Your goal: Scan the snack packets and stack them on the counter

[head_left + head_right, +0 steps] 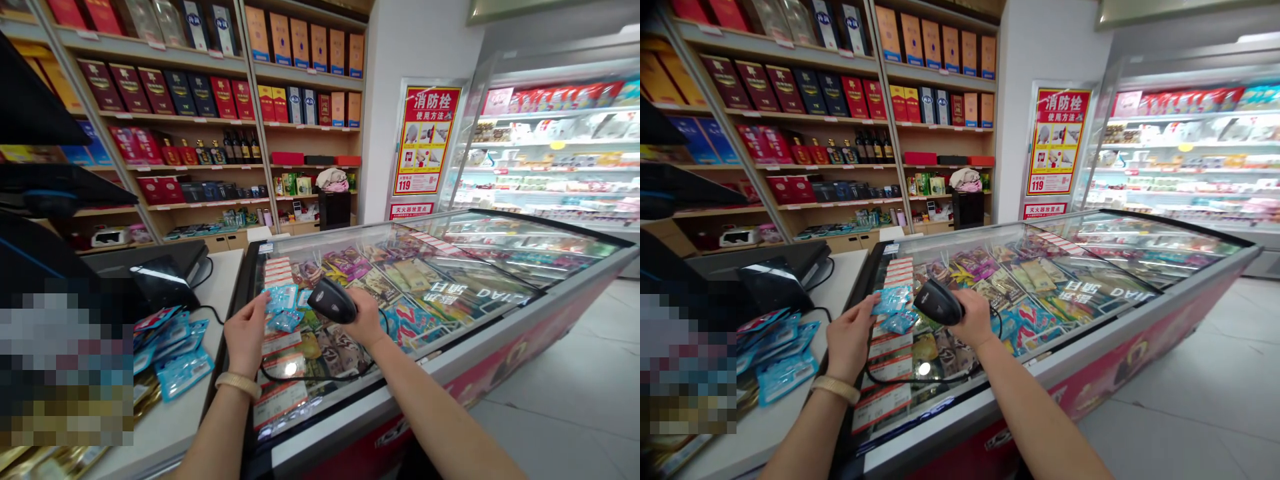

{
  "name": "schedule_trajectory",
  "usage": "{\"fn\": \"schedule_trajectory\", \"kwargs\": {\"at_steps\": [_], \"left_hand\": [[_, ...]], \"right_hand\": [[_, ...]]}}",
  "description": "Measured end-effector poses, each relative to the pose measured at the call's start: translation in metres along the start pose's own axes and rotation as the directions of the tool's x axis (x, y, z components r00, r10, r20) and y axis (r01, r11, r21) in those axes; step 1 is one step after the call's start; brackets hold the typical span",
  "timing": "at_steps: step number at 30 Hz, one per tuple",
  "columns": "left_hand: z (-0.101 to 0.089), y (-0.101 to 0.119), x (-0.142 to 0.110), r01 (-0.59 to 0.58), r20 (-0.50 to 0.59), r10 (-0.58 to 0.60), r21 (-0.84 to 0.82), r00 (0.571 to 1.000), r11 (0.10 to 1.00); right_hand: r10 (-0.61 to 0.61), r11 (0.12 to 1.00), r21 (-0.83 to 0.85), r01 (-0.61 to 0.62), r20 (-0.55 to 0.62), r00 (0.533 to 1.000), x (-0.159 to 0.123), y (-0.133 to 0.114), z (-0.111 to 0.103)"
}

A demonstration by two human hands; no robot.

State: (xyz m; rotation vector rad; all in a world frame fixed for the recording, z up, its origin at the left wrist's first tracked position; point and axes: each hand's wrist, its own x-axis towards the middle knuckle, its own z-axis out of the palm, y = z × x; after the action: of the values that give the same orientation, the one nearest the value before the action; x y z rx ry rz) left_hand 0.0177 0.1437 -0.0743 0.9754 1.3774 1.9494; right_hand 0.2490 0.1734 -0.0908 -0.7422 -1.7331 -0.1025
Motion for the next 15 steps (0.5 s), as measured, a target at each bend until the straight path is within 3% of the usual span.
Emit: {"fn": "schedule_trajectory", "kwargs": {"at_steps": [5, 10, 15], "left_hand": [[-0.0053, 0.0006, -0.0014, -0.16, -0.067, 0.168, 0.116, 0.983, 0.98], [-0.0023, -0.003, 0.0004, -0.066, -0.067, 0.072, 0.087, 0.995, 0.994], [-0.004, -0.0093, 0.004, -0.09, -0.072, 0.1, 0.129, 0.992, 0.988]], "right_hand": [[-0.028, 1.0, 0.009, 0.027, 0.128, 0.991, -0.0009, 0.001, 0.0007], [0.011, 1.0, -0.029, -0.004, 0.261, 0.965, -0.0036, 0.0035, 0.003], [0.039, 0.998, -0.055, -0.023, 0.296, 0.954, -0.0042, 0.0047, 0.0045]]}}
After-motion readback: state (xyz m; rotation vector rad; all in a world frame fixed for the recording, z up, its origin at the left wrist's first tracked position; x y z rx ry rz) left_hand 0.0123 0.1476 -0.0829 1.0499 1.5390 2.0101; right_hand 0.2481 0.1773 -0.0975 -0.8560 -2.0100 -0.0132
